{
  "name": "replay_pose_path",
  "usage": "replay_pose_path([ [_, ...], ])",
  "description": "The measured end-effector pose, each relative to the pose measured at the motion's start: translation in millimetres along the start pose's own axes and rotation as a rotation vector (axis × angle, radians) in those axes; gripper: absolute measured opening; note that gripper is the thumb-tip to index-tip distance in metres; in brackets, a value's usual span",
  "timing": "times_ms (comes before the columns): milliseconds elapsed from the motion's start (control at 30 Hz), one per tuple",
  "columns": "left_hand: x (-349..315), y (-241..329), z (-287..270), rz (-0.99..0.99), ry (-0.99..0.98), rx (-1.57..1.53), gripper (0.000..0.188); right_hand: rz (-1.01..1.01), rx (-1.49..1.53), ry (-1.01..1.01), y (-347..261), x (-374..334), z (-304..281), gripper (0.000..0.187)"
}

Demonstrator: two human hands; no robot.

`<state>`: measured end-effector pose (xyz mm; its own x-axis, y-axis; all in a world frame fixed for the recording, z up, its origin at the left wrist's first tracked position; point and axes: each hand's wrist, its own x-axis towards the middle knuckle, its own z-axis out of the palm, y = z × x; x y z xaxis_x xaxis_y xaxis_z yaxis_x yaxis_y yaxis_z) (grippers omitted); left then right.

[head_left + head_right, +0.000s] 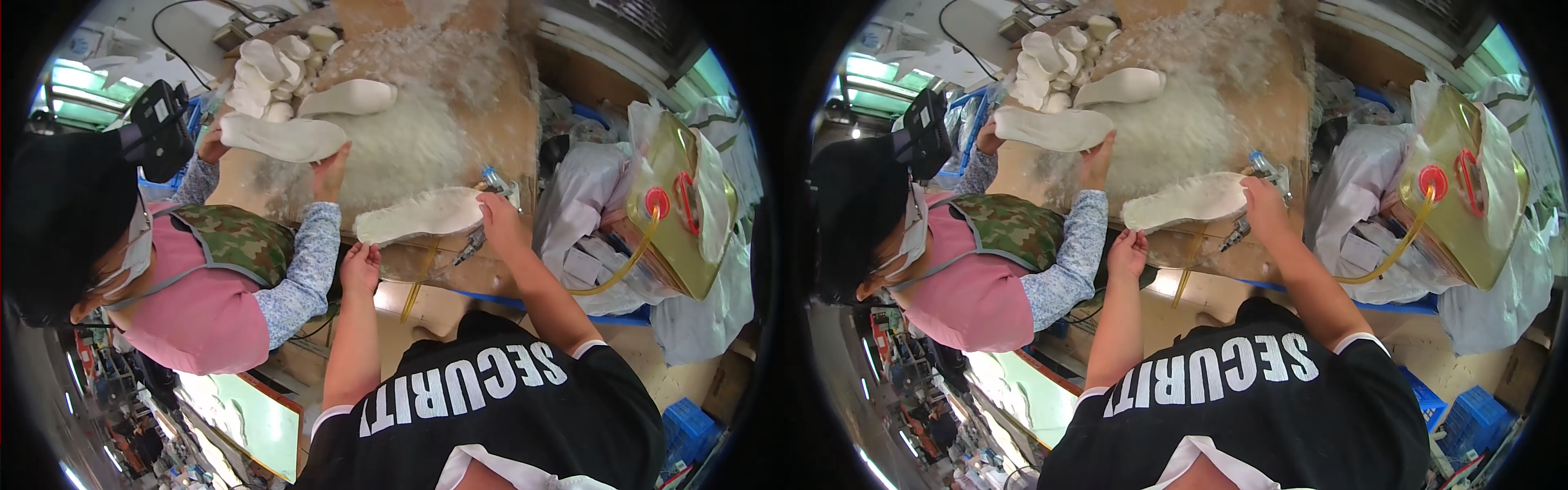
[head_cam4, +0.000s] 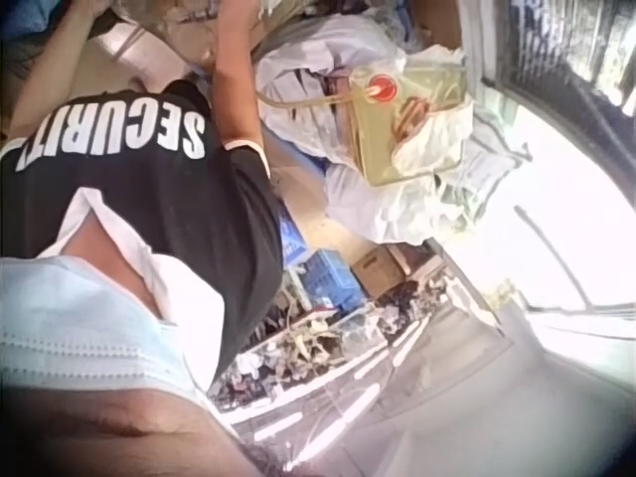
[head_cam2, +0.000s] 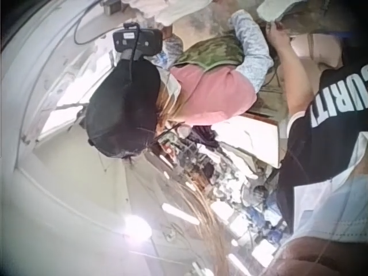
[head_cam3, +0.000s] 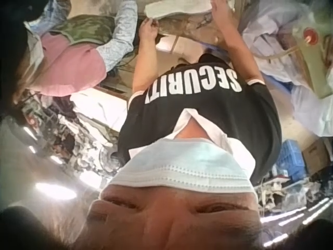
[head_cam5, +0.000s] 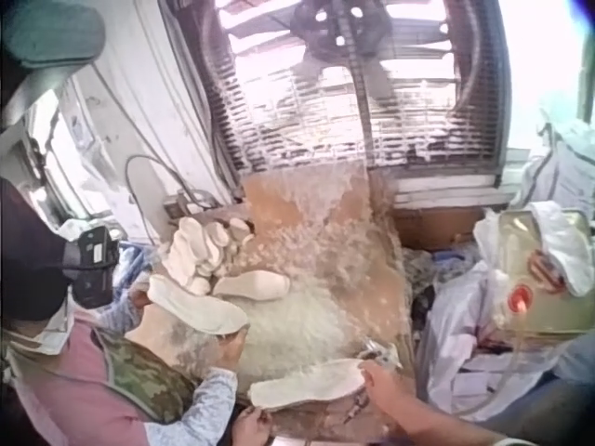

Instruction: Assembling shoe insoles by applying fur lining to the footbed and organizing them into stacks.

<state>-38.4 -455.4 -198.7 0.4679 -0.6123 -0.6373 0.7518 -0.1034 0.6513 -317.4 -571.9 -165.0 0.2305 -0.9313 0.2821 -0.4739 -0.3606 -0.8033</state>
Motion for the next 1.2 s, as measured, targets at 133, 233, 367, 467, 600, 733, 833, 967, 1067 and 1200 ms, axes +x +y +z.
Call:
replay_pose_path([
  [133,-3.9,0.5,-6.2,-0.022,0.024,-0.051,0.004,-0.004,-0.053,-0.053,-8.4,-4.1,-5.8,0.023],
  [233,-8.0,-0.2,-9.1,0.001,0.038,-0.03,0.005,0.051,-0.139,-0.102,-20.9,-5.0,-11.1,0.029],
  [367,-18.5,-2.9,-11.3,0.038,0.089,0.001,0.006,0.105,-0.181,-0.103,-24.2,-9.9,-15.4,0.032],
  [467,-27.9,-6.0,-18.0,0.042,0.098,0.046,0.006,0.126,-0.219,-0.061,-19.2,-13.6,-18.9,0.029],
  [600,-36.0,-13.5,-41.9,0.022,0.103,0.132,0.006,0.089,-0.151,0.011,-12.1,-14.4,-21.4,0.026],
  [733,-49.3,-17.4,-49.4,0.0,0.122,0.225,0.006,0.105,-0.031,0.085,6.4,-15.5,-22.1,0.023],
  [833,-58.1,-13.4,-46.4,0.049,0.065,0.379,0.008,0.151,0.104,0.108,28.1,-12.8,-17.4,0.023],
  [967,-88.6,19.7,-8.7,0.134,-0.13,0.696,0.009,0.152,0.189,0.223,31.4,-9.0,-4.9,0.02],
  [1067,-111.6,59.9,25.9,0.172,-0.104,0.607,0.009,0.528,0.507,-0.027,1.7,-1.5,1.3,0.02],
  [1200,-108.3,104.2,49.8,0.463,-0.119,0.483,0.007,0.762,0.966,-0.323,-28.2,-3.7,24.1,0.023],
])
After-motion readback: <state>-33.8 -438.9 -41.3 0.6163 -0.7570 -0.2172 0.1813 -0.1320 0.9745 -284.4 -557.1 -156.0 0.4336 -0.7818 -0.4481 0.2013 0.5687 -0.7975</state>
